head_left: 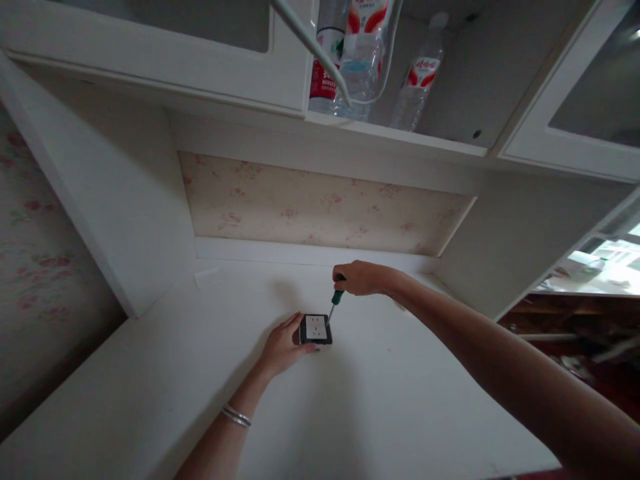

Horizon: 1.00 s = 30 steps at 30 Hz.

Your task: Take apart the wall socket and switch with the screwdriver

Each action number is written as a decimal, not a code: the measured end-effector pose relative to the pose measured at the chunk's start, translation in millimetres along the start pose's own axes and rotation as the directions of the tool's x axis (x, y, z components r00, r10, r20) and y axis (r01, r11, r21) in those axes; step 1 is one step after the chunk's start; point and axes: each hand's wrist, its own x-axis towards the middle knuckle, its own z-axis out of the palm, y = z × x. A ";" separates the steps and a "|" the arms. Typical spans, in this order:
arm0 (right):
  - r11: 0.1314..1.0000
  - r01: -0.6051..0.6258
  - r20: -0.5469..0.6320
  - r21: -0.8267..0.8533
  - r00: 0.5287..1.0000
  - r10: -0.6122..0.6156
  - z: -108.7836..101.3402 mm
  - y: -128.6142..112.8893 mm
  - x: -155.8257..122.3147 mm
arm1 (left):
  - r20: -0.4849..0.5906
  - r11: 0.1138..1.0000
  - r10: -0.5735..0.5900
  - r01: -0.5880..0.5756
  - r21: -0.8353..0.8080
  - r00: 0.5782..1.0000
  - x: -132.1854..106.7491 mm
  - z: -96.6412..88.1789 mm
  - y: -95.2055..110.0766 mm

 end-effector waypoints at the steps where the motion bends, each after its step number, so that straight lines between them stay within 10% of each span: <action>1: 1.000 0.029 0.022 0.005 0.999 -0.029 -2.0 -1.8 -1.6 | 0.000 1.000 0.001 -0.001 -0.004 1.000 0.2 0.3 -0.3; 9: 0.992 -0.099 0.103 -0.085 0.989 0.107 -5.1 -12.6 -2.3 | -0.010 0.999 0.031 -0.031 -0.021 0.999 0.6 1.9 -3.5; 18: 0.986 0.154 0.068 -0.058 0.986 -0.150 -0.9 -3.9 -3.5 | -0.008 0.997 0.068 -0.068 -0.038 0.998 -0.4 -0.3 6.8; 24: 1.000 -0.012 0.127 0.002 0.992 0.011 1.2 -3.2 -0.2 | -0.007 0.996 0.046 -0.046 -0.074 0.999 0.0 1.2 2.1; 30: 0.995 0.101 0.102 0.025 0.989 -0.103 -2.2 1.2 -4.5 | -0.008 0.995 0.044 -0.045 -0.093 0.999 1.1 2.4 0.6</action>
